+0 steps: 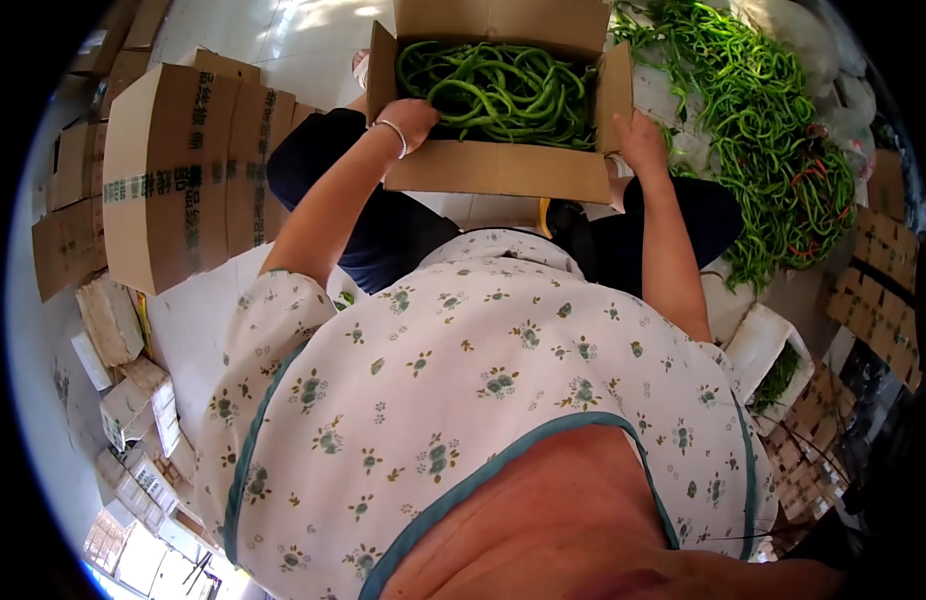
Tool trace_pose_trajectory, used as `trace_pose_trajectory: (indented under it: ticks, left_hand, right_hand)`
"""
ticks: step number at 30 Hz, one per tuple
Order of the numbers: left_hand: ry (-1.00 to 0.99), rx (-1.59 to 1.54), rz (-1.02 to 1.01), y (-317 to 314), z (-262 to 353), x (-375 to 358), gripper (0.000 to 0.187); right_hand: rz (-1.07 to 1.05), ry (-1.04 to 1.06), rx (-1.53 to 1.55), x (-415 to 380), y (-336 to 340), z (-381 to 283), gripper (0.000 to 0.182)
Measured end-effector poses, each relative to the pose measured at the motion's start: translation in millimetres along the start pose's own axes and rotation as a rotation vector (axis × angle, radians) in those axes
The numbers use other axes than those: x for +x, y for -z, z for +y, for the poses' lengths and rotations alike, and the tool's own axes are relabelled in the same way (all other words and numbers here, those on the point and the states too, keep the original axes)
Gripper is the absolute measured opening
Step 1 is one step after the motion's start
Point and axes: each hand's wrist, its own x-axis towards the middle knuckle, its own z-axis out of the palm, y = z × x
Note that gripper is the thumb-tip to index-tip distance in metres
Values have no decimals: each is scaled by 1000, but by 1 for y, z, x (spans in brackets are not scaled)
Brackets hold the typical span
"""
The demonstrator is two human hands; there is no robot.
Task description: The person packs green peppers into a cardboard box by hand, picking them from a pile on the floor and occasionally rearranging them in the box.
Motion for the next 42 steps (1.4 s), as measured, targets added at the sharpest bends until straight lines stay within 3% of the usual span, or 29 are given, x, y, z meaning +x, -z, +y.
trace_pose_trajectory:
  ticks: [5, 11, 14, 17, 18, 21, 23, 25, 26, 29, 30, 31, 33, 38, 42]
  left_hand:
    - [54, -37, 12, -12, 21, 17, 14]
    - [113, -501, 122, -35, -1, 20, 19]
    - [137, -431, 86, -39, 1, 8, 18]
    - [133, -167, 71, -11, 17, -6, 17]
    - [180, -192, 198, 10, 21, -18, 16]
    - [361, -385, 831, 43, 8, -49, 19]
    - [516, -464, 1031, 48, -14, -58, 35]
    - [739, -495, 754, 41, -39, -63, 55]
    - [737, -521, 614, 26, -53, -59, 66]
    - [632, -688, 242, 18, -56, -42, 68]
    - [529, -673, 405, -20, -71, -21, 59]
    - [569, -607, 308, -3, -64, -15, 48]
    - [622, -490, 350, 36, -46, -19, 40]
    - [569, -515, 411, 65, -60, -27, 35]
    - [551, -460, 409, 41, -62, -16, 33]
  right_hand:
    - [-5, 11, 42, 3, -4, 0, 38]
    - [-18, -25, 44, -3, -4, 2, 38]
    - [-39, -36, 63, -2, -3, 1, 38]
    - [-34, -18, 86, -3, 3, -11, 38]
    - [-32, -18, 84, -3, 2, -11, 38]
    - [-84, -4, 62, 3, 4, -5, 42]
    - [-157, -6, 28, 8, 13, 0, 46]
    - [-171, -51, 95, 10, 25, -5, 50]
    - [-180, -71, 131, 10, 28, -7, 52]
    - [-231, -60, 8, 22, 37, -16, 56]
    - [-132, 5, -4, 28, 16, -2, 56]
    - [-36, -18, -68, 30, 8, -7, 50]
    - [-64, -94, -108, 34, 25, -29, 43]
    - [-89, -64, -2, 38, 38, -18, 38]
    - [-14, -47, -60, 31, 15, -12, 36]
